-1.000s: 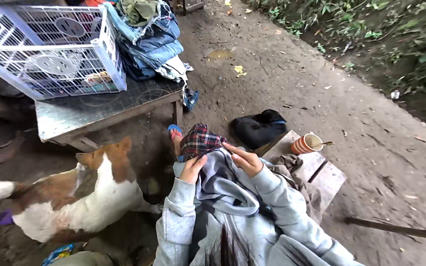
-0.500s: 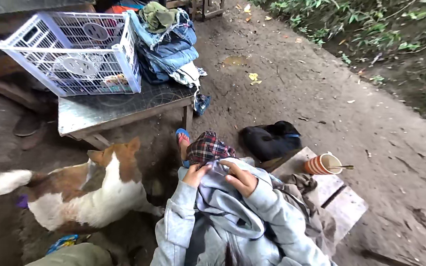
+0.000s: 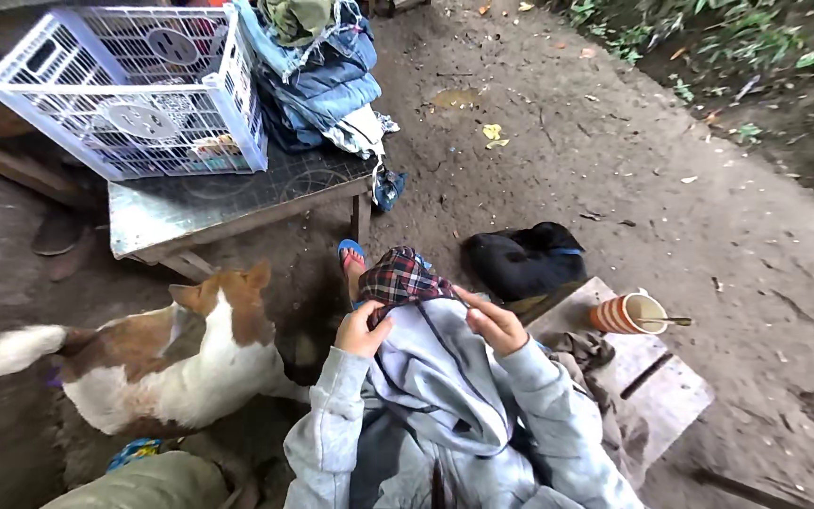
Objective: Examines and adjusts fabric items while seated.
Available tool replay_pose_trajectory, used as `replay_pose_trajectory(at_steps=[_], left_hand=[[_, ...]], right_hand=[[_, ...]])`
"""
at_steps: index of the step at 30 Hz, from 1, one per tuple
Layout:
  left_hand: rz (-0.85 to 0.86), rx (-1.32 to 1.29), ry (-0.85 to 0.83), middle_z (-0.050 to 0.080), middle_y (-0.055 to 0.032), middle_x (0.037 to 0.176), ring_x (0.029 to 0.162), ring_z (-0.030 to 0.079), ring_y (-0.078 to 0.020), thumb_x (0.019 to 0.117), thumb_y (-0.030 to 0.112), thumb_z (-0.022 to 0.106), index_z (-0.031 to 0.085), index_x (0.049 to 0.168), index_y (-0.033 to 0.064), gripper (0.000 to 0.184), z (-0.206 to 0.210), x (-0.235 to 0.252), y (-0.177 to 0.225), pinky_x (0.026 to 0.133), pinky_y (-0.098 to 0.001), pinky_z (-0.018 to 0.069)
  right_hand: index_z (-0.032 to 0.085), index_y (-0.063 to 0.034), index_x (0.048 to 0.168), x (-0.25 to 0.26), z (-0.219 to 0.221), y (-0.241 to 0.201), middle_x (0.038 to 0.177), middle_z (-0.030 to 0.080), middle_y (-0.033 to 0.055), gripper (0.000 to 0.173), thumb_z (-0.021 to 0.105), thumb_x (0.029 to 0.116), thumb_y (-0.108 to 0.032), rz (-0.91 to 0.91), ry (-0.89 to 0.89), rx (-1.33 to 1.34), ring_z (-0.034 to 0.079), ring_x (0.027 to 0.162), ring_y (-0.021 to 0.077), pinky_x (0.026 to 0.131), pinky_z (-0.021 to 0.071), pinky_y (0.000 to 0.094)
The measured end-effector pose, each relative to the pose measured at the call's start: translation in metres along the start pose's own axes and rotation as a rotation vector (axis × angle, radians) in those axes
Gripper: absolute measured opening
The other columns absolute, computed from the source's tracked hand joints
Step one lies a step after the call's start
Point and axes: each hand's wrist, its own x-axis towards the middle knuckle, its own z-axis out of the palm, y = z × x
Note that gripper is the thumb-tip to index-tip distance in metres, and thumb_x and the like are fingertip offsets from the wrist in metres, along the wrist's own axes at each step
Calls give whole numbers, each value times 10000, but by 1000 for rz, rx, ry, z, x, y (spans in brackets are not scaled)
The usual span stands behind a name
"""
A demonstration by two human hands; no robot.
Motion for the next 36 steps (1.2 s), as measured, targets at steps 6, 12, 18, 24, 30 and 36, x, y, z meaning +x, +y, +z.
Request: replay_pose_trajectory(at_steps=[6,12,18,24,30,36], left_hand=[[-10,-21,134,690,-115,864,821,616,-95,1023,109,542,709,992,-78,253,-4,-4,-5,824,-316,490],[-66,-543,35,684,43,876,830,636,33,1031,7,429,663,1021,-47,240,-2,-11,6,836,-199,533],[56,-579,-57,738,68,879,833,678,32,872,-68,599,709,994,-2,177,-2,-14,2,828,-189,563],[6,-566,-83,735,68,890,851,674,41,862,-59,607,705,986,5,171,1,-15,6,845,-182,557],[51,-591,-146,742,88,885,851,681,42,838,-75,586,718,957,31,207,6,-17,10,840,-182,562],[33,-605,-121,738,96,840,800,679,45,862,-56,572,718,926,63,199,3,-19,14,795,-177,568]], right_hand=[[332,144,1498,-2,14,-1,716,594,-34,964,341,995,-678,48,-127,-28,442,537,-6,506,411,210],[499,27,1456,0,35,-32,722,654,108,620,451,1054,-441,-64,-294,-291,605,556,240,529,530,464],[635,-15,1360,1,39,-19,1147,744,172,496,436,1076,-370,-180,-219,-287,751,941,266,812,605,464],[575,43,1403,-2,31,-19,828,706,130,601,395,1077,-429,-171,-159,-165,613,635,121,616,540,317],[601,3,1383,-7,37,-21,940,743,155,528,431,1076,-391,-153,-198,-200,688,699,201,634,576,416],[621,100,1311,-2,30,-15,962,726,102,520,414,1081,-317,-150,-71,11,544,681,-47,659,486,153]])
